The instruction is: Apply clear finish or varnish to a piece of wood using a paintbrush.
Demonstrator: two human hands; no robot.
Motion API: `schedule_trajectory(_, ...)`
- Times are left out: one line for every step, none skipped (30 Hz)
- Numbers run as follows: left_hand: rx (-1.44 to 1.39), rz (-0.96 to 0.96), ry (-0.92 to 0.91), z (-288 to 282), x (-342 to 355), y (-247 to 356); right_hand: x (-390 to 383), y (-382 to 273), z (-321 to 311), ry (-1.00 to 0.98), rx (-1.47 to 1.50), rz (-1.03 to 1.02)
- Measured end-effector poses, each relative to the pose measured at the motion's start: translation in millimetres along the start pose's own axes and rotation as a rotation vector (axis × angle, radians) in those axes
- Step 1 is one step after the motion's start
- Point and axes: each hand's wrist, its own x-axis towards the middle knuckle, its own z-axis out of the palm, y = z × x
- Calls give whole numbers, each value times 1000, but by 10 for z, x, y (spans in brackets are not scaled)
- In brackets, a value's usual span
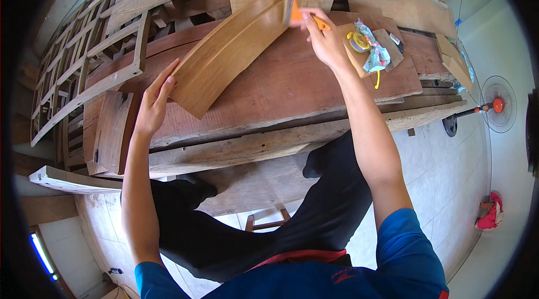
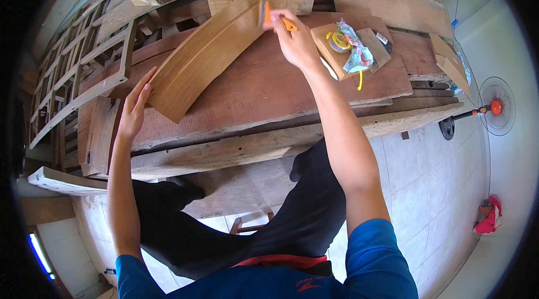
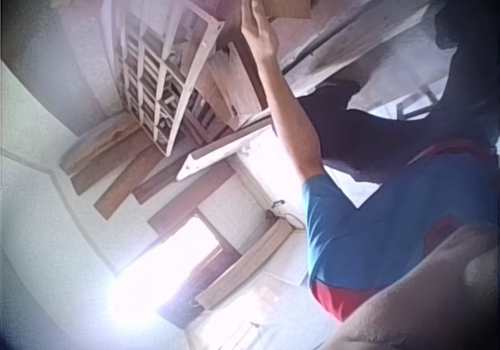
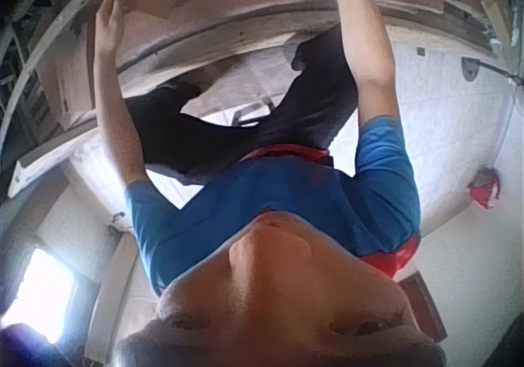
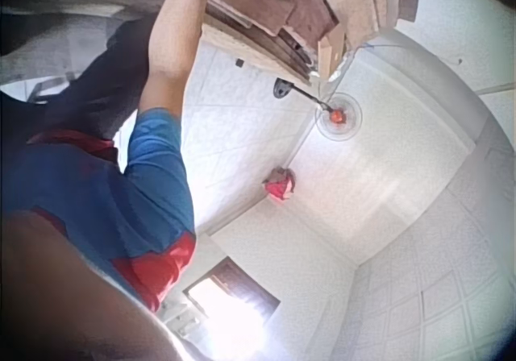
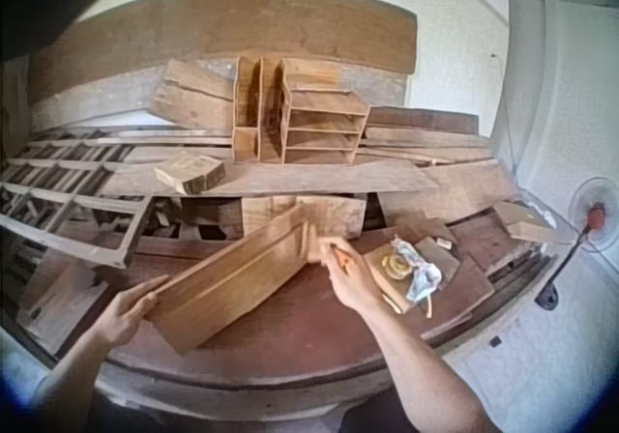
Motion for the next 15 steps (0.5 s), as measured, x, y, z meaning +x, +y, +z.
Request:
schedule_trajectory(-2, 3, -4, 12, 13, 11, 32, 26, -14, 123, -41, -85)
schedule_trajectory(0, 6, -6, 26, 20, 24, 67, 91, -45, 127, -44, -84)
schedule_trajectory(1, 11, -8, 44, 29, 34, 96, 165, -83, 95, -13, -12)
schedule_trajectory(5, 10, -6, 30, 17, 32, 112, 134, -71, 57, 26, 57)
schedule_trajectory(-10, -15, 5, 24, 6, 26, 97, 108, -81, 48, -38, 147)
schedule_trajectory(-25, -39, 15, 17, -4, 26, 102, 80, -93, 48, -34, 145)
schedule_trajectory(-23, -40, 16, 17, -22, 45, 99, 21, -112, -21, 34, 137)
schedule_trajectory(-1, -28, -9, 12, -42, 74, 97, -14, -111, -90, 104, 129)
schedule_trajectory(21, -16, -34, 2, -58, 92, 115, -18, -84, -92, 107, 129)
schedule_trajectory(19, -13, -39, 8, -41, 97, 141, 19, -97, -50, 225, 7)
schedule_trajectory(-34, -15, -59, 4, -24, 94, 157, 56, -111, -8, 342, -117)
schedule_trajectory(-87, -17, -79, 7, -10, 100, 151, 96, -128, -3, 338, -115)
schedule_trajectory(-87, -16, -81, 22, -17, 160, 157, 167, -120, 55, 204, -76)
schedule_trajectory(10, 9, -113, 80, -28, 275, 153, 280, -155, 119, 61, -35)
schedule_trajectory(107, 36, -144, 147, -25, 363, 146, 392, -186, 118, 8, -29)
